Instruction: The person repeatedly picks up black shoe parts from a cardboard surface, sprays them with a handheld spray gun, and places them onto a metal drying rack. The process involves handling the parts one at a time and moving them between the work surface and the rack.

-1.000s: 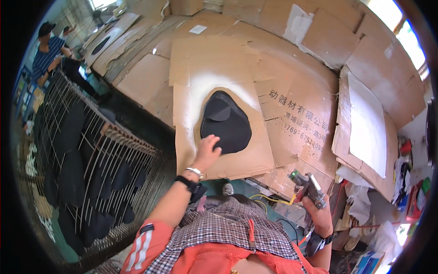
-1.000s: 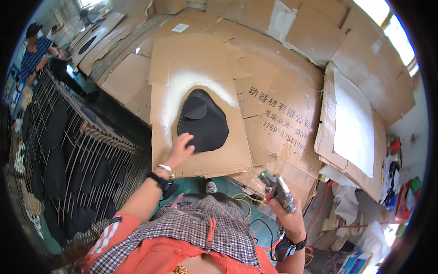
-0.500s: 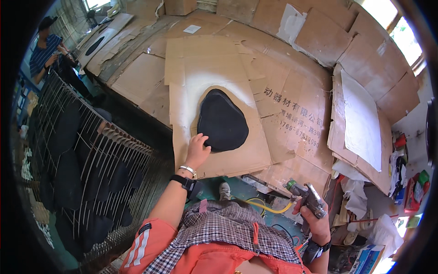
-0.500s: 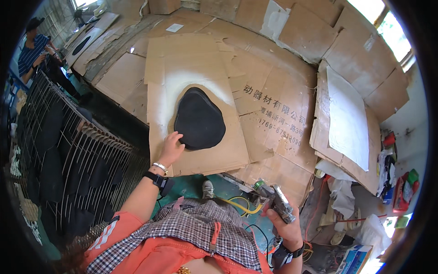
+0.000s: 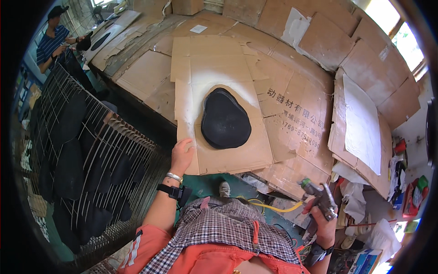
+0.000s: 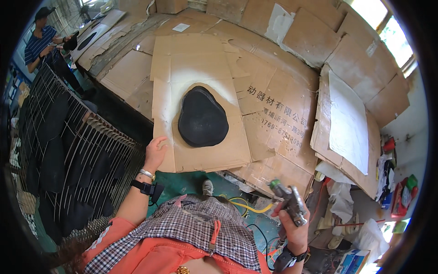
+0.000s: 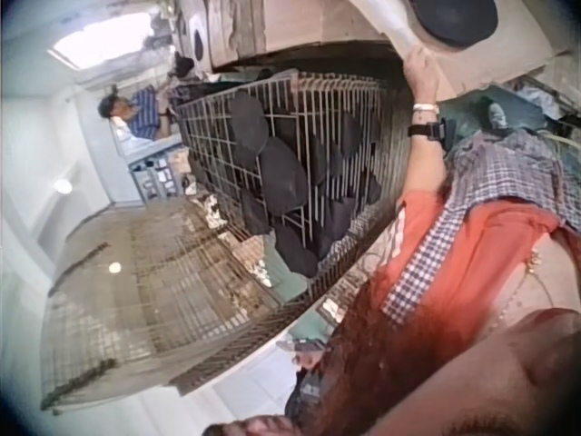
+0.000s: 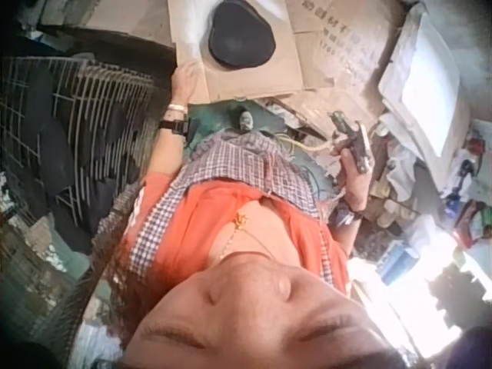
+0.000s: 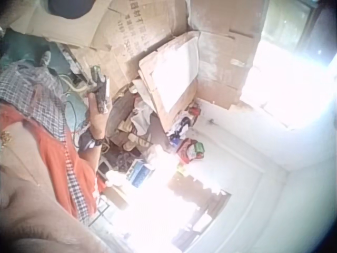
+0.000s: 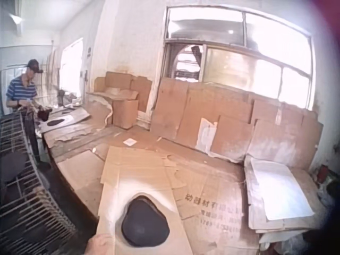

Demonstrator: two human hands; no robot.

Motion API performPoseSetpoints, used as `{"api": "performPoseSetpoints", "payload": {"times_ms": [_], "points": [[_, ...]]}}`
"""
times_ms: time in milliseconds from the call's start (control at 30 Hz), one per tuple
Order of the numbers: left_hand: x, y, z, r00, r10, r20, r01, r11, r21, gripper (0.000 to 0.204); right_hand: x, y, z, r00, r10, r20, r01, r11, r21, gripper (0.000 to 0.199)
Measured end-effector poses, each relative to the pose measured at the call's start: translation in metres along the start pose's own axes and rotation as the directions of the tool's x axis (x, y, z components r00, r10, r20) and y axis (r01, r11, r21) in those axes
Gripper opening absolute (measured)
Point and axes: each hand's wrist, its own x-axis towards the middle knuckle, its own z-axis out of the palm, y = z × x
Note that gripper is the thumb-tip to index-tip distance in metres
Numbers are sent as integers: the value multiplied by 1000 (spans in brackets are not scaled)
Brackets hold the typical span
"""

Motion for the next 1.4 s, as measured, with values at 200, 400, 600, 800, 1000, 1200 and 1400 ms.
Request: {"api": "performPoseSetpoints", "payload": {"times_ms": [200,400,600,800,1000,1200,1400], "points": [[-2,-5,-10,999,-47,-18,47,999,-2,27,-16,3,-13,987,76,144,-80,997,19,59],[-4,-17,-1,997,-75,-30,73,996,-45,26,-4,10,-2,999,26,28,-27,999,32,59],[-11,-14,-3,988,-150,-30,148,986,-73,22,-15,6,-14,995,53,-86,-51,999,18,61],[3,-16,5,988,-144,-48,139,985,-101,19,-2,9,-9,992,51,112,-53,998,23,58],[-1,-14,23,987,-158,-18,157,986,-53,19,14,16,-2,1000,-13,11,13,997,77,59],[10,-20,36,974,-228,-5,226,968,-109,19,10,14,-14,997,-1,80,-1,1000,21,59],[28,-33,82,939,-342,32,344,935,-90,24,18,14,-20,996,35,80,-42,995,95,59]]}}
